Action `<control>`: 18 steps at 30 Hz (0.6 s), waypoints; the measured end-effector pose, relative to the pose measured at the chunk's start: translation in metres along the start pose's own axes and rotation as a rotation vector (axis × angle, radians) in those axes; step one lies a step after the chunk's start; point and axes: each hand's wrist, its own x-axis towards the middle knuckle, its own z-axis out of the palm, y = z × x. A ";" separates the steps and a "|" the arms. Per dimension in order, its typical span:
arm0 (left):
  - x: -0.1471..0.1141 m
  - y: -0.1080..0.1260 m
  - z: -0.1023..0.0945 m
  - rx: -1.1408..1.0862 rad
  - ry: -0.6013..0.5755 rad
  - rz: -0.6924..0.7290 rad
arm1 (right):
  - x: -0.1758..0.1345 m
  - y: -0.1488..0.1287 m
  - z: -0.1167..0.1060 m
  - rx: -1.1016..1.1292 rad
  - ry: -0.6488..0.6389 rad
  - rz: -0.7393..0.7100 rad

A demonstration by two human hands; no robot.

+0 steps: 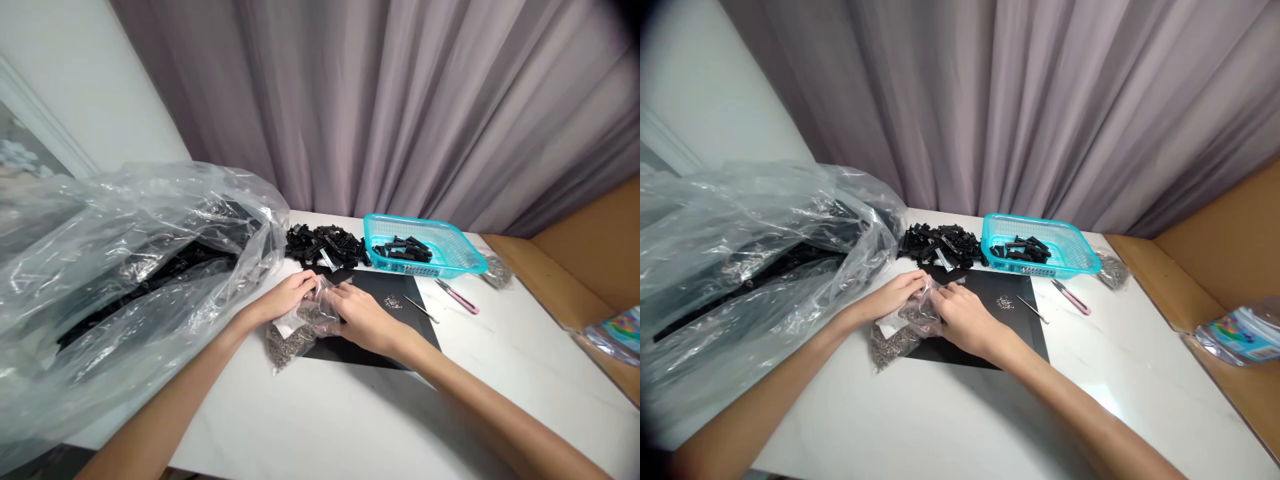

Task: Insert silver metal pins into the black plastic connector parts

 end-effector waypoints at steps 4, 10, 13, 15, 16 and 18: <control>0.000 0.001 -0.004 0.043 0.016 -0.022 | 0.002 0.003 0.010 0.122 0.041 0.015; -0.003 0.002 -0.009 0.160 0.051 -0.037 | 0.011 -0.002 0.011 0.493 -0.006 0.166; -0.002 0.001 -0.011 0.195 0.045 -0.032 | 0.015 -0.011 0.013 0.496 -0.047 0.204; -0.001 0.000 -0.012 0.211 0.034 -0.033 | 0.016 -0.015 0.017 0.497 -0.011 0.176; -0.001 0.000 -0.013 0.218 0.031 -0.034 | 0.015 -0.016 0.019 0.500 0.008 0.158; 0.000 -0.001 -0.014 0.232 0.028 -0.033 | 0.015 -0.016 0.023 0.506 0.030 0.130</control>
